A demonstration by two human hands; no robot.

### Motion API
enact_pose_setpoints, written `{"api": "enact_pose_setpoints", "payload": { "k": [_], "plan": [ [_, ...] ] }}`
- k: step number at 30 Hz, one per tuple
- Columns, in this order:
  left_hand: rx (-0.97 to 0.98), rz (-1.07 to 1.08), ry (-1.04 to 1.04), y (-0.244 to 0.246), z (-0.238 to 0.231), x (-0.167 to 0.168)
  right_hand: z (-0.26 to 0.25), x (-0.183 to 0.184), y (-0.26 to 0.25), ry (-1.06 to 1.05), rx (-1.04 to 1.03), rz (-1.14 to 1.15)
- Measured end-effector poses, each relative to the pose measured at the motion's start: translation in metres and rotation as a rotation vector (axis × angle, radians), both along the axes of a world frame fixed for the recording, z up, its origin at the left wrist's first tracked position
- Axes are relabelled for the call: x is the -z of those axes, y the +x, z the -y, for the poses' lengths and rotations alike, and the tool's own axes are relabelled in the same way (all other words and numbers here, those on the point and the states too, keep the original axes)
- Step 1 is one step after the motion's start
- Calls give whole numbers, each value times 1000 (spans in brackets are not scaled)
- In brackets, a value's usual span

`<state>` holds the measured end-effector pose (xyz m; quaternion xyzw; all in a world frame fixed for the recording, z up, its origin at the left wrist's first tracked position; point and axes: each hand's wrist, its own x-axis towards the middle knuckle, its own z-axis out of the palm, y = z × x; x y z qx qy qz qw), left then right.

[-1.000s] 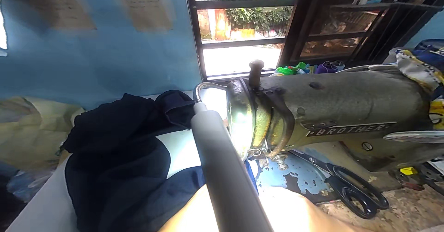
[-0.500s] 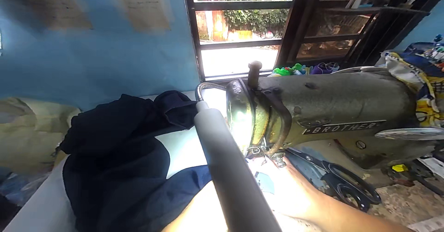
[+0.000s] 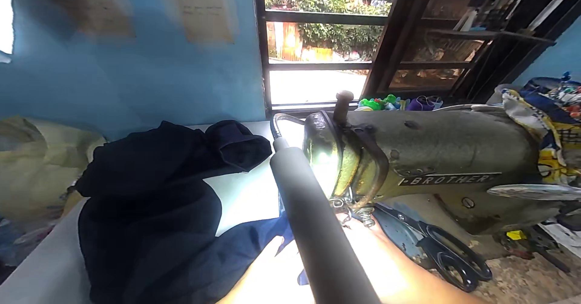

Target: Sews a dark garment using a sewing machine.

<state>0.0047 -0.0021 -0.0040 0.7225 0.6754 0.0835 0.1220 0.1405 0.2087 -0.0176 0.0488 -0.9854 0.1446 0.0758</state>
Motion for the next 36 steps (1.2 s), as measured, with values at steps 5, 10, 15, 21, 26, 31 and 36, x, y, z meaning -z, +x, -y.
{"api": "enact_pose_setpoints", "payload": {
  "k": [5, 10, 15, 21, 26, 31, 36],
  "plan": [
    [18, 86, 13, -6, 0, 3, -2, 3, 2, -6, -39, -3],
    [20, 75, -11, -9, 1, 1, -5, 18, 0, 46, -50, 2],
    [30, 79, -28, -10, 2, -4, 0, -4, -4, 19, -53, 163],
    [39, 81, -58, -16, -1, -7, 1, 13, -1, -12, -14, -115],
    [17, 47, -144, -25, -9, -15, 1, -11, -9, -17, 19, 119],
    [49, 83, -121, -39, -13, -5, 11, -68, -23, -82, 100, 583],
    [-144, 364, 1, -43, -23, -17, 16, -73, -14, -273, 142, 426]
  ]
}}
